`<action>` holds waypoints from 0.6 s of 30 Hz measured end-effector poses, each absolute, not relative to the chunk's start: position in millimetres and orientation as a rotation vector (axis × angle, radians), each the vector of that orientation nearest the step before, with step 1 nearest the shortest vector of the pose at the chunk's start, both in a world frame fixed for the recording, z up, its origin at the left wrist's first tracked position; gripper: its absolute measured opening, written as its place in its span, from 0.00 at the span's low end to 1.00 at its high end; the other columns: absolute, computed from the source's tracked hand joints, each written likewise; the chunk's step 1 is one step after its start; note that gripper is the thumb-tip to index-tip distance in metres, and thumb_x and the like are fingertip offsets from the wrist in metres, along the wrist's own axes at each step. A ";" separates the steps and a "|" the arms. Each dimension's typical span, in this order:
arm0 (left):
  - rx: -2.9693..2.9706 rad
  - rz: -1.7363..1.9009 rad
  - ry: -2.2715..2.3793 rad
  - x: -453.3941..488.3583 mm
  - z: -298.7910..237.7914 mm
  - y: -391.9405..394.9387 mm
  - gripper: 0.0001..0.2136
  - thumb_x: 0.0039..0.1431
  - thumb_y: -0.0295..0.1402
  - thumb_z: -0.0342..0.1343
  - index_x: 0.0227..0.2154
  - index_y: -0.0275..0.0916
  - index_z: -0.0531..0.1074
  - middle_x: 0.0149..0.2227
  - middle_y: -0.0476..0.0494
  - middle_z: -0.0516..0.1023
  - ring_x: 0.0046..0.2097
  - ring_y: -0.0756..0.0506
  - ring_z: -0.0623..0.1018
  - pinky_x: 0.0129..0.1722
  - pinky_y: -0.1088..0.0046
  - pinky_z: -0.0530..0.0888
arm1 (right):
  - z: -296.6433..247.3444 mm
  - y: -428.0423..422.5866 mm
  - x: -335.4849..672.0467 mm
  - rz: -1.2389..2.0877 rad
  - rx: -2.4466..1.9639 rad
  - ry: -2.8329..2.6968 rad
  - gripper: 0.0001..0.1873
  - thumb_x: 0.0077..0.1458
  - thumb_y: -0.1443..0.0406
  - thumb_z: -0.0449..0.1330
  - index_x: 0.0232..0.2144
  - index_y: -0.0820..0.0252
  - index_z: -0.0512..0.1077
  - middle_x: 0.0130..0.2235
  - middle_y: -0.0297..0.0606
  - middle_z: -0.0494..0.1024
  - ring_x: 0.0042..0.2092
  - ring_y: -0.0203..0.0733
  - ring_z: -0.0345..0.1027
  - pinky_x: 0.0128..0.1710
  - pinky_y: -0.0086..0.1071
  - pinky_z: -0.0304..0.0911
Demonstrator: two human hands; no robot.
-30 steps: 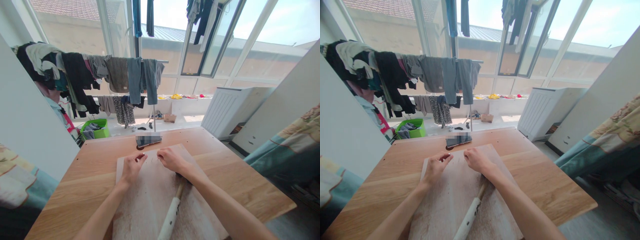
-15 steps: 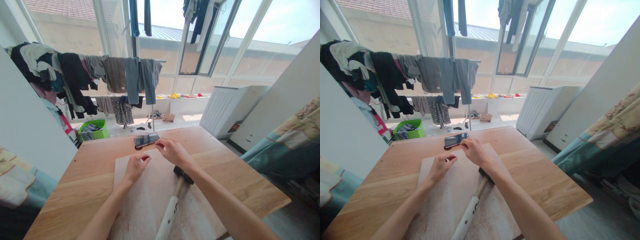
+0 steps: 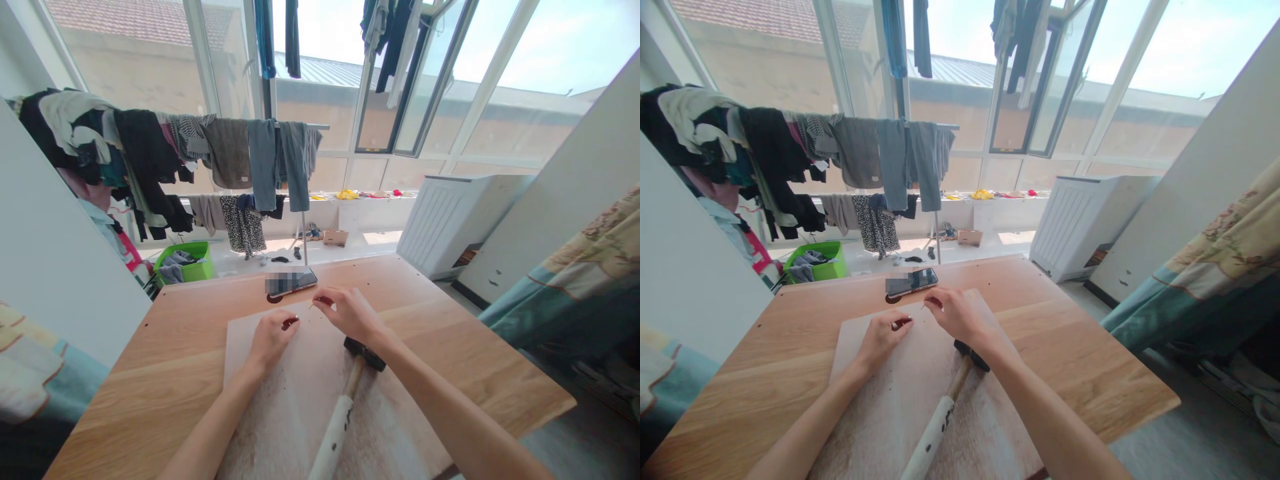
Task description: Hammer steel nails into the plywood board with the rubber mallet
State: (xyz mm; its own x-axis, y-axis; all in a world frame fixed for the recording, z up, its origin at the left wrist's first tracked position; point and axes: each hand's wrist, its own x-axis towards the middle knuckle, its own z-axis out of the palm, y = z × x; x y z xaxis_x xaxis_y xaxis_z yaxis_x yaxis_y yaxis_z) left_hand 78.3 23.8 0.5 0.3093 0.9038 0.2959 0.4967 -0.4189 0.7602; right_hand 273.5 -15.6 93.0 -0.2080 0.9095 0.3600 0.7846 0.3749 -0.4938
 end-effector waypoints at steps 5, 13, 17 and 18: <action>1.943 1.177 1.264 81.6 14.4 25.4 0.10 0.58 0.39 0.56 0.30 0.39 0.79 0.31 0.45 0.82 0.32 0.45 0.79 0.33 0.72 0.71 | 96.4 -18.7 271.5 0.271 -1.488 -2.051 0.09 0.61 0.71 0.60 0.33 0.58 0.80 0.35 0.37 0.84 0.35 0.39 0.75 0.37 0.28 0.62; 1.950 1.101 1.109 75.2 45.1 18.4 0.10 0.58 0.39 0.57 0.33 0.40 0.80 0.35 0.45 0.84 0.35 0.45 0.80 0.37 0.72 0.73 | 99.3 -23.9 272.2 0.356 -1.498 -2.164 0.08 0.57 0.70 0.63 0.29 0.57 0.82 0.28 0.34 0.83 0.30 0.37 0.73 0.30 0.26 0.58; 1.984 0.946 1.027 71.7 43.0 5.8 0.11 0.61 0.38 0.55 0.33 0.40 0.81 0.32 0.47 0.83 0.35 0.45 0.79 0.38 0.72 0.72 | 94.7 -26.1 263.1 0.415 -1.449 -2.224 0.08 0.55 0.71 0.63 0.29 0.58 0.82 0.27 0.33 0.83 0.29 0.36 0.72 0.29 0.24 0.57; 1.983 0.926 1.014 71.3 41.5 3.6 0.12 0.61 0.38 0.54 0.33 0.40 0.81 0.32 0.47 0.83 0.35 0.45 0.79 0.38 0.73 0.72 | 93.2 -25.9 260.5 0.432 -1.438 -2.232 0.08 0.55 0.71 0.63 0.29 0.58 0.82 0.27 0.33 0.83 0.29 0.35 0.72 0.29 0.24 0.57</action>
State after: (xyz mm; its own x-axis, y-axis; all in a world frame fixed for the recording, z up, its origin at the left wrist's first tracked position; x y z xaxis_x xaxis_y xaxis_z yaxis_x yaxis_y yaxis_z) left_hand 71.3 3.6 41.5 0.4342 0.8592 0.2705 0.3472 -0.4367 0.8299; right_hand 260.5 -25.9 93.2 -0.3569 0.9126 0.1993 0.7724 0.4083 -0.4865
